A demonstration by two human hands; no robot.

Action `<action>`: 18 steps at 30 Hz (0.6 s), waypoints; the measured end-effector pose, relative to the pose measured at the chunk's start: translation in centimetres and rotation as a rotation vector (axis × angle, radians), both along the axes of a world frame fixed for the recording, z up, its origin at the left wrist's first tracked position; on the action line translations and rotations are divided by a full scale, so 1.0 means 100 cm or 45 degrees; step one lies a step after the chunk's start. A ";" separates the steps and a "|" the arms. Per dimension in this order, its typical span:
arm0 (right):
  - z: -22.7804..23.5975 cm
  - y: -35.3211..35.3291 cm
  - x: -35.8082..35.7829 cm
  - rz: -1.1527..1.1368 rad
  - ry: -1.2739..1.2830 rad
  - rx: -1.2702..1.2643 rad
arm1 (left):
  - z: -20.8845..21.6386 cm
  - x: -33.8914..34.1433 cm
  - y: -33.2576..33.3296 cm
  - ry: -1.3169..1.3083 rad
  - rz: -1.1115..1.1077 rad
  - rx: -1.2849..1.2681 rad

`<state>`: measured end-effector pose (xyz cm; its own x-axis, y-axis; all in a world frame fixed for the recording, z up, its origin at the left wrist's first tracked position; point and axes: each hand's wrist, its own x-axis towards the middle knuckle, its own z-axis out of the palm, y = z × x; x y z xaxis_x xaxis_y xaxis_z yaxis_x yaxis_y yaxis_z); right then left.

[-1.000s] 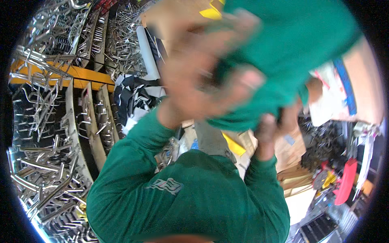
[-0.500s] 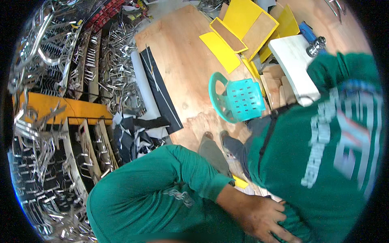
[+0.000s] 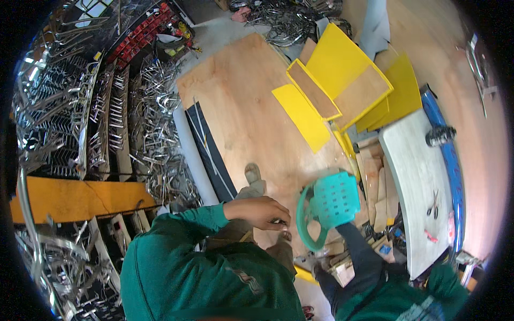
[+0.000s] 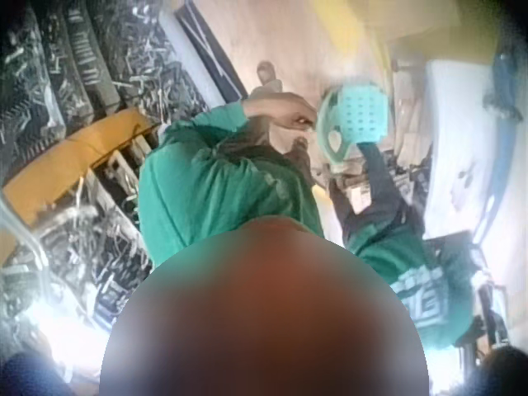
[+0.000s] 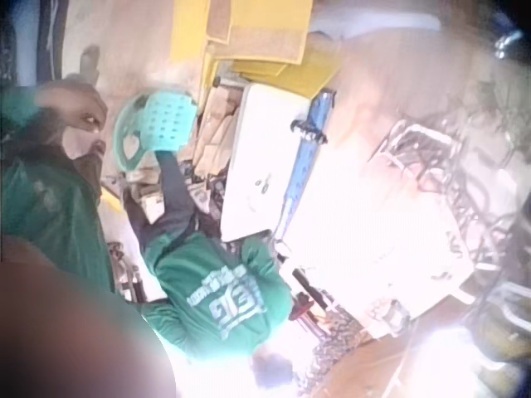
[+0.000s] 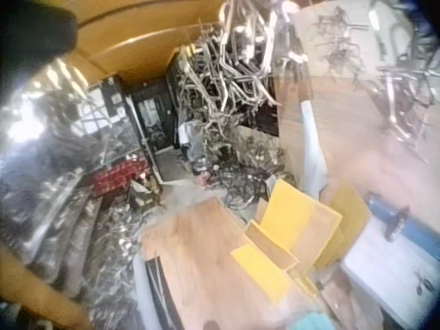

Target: The person walks to a red parts organizer and sorts small metal hardware into its compartments. They pick up screws, bolts, and other fasteners from the floor and place them into the appropriate bins, occasionally using a small handheld device.

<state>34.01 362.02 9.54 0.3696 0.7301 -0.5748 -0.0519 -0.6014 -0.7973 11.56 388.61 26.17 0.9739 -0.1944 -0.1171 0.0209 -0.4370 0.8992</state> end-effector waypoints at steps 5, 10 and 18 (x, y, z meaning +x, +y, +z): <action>-0.042 0.199 0.007 0.042 0.135 -0.168 | -0.028 -0.020 0.211 0.073 0.161 0.246; -0.048 0.355 0.007 -0.045 0.307 -0.380 | -0.007 -0.039 0.431 0.157 0.320 0.386; -0.078 0.615 0.042 0.035 0.592 -0.554 | -0.078 -0.063 0.753 0.333 0.579 0.502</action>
